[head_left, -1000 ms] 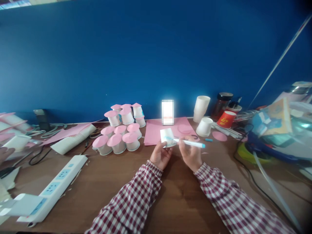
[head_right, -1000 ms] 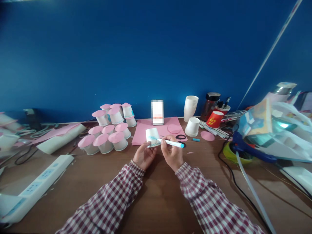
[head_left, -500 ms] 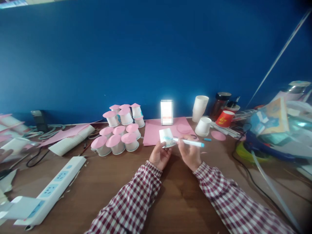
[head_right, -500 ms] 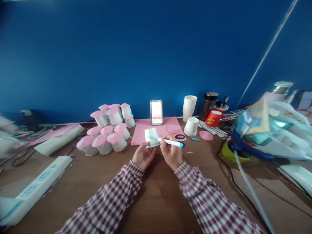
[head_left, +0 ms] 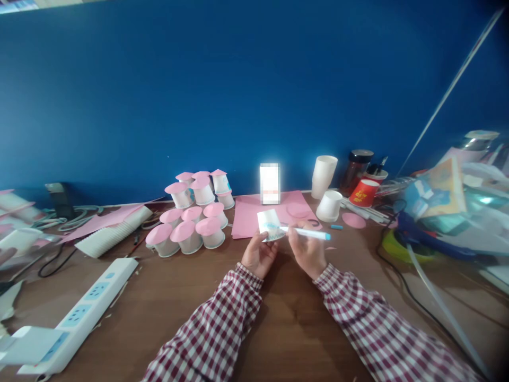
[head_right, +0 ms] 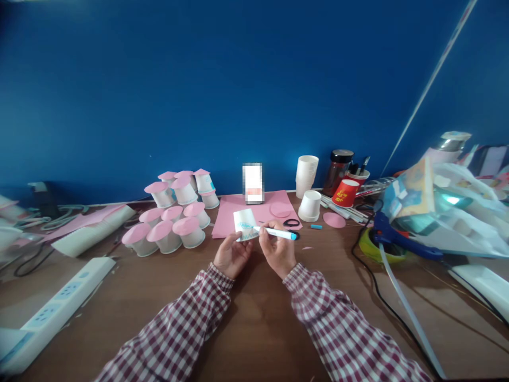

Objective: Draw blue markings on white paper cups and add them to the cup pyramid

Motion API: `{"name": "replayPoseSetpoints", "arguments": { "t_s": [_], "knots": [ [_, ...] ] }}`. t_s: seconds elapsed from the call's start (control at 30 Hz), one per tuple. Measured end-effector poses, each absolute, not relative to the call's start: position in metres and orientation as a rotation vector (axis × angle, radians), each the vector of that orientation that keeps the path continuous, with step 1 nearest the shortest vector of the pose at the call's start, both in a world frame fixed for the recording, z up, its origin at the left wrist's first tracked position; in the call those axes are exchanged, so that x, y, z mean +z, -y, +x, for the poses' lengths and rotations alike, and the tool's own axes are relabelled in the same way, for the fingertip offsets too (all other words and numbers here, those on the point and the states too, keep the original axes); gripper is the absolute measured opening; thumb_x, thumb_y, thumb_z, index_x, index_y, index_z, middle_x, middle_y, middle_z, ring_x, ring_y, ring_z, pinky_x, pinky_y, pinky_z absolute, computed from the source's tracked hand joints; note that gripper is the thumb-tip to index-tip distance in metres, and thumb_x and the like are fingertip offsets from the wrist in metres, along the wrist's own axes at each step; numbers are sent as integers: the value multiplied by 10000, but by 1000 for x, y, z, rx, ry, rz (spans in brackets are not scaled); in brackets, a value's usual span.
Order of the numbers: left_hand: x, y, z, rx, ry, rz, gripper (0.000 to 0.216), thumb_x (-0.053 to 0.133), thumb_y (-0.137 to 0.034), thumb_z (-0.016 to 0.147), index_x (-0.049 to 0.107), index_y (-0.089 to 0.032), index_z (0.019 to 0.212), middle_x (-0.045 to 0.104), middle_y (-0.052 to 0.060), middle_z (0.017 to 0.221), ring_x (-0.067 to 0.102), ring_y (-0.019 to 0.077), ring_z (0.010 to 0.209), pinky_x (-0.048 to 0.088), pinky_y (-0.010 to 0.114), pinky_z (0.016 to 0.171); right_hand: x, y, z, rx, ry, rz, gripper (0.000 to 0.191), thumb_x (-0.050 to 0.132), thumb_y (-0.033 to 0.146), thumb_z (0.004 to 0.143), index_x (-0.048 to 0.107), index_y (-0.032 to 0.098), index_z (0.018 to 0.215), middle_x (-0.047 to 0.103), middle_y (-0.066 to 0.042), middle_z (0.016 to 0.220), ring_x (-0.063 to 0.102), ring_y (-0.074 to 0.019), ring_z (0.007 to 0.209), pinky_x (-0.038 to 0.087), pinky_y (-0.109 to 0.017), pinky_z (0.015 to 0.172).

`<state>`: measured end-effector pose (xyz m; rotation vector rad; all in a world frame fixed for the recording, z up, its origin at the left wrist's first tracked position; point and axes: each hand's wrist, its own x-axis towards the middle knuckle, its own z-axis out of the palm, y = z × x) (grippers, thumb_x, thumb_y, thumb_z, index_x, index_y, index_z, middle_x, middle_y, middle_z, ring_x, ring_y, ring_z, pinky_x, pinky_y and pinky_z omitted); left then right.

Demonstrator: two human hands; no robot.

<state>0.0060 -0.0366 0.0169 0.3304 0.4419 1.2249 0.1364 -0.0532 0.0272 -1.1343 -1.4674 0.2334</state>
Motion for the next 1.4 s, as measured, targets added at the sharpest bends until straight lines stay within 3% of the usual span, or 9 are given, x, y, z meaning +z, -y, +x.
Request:
{"name": "replayPoseSetpoints", "arguments": {
  "t_s": [1.4],
  "knots": [
    [18, 38, 7, 1223, -409, 324, 240, 539, -90, 789, 583, -136, 1021, 685, 46, 877, 653, 122, 776, 538, 192, 651, 20, 52, 137, 254, 1430, -1101, 94, 529, 282, 841, 546, 193, 866, 636, -31, 749, 623, -158, 652, 521, -266, 583]
  ]
}}
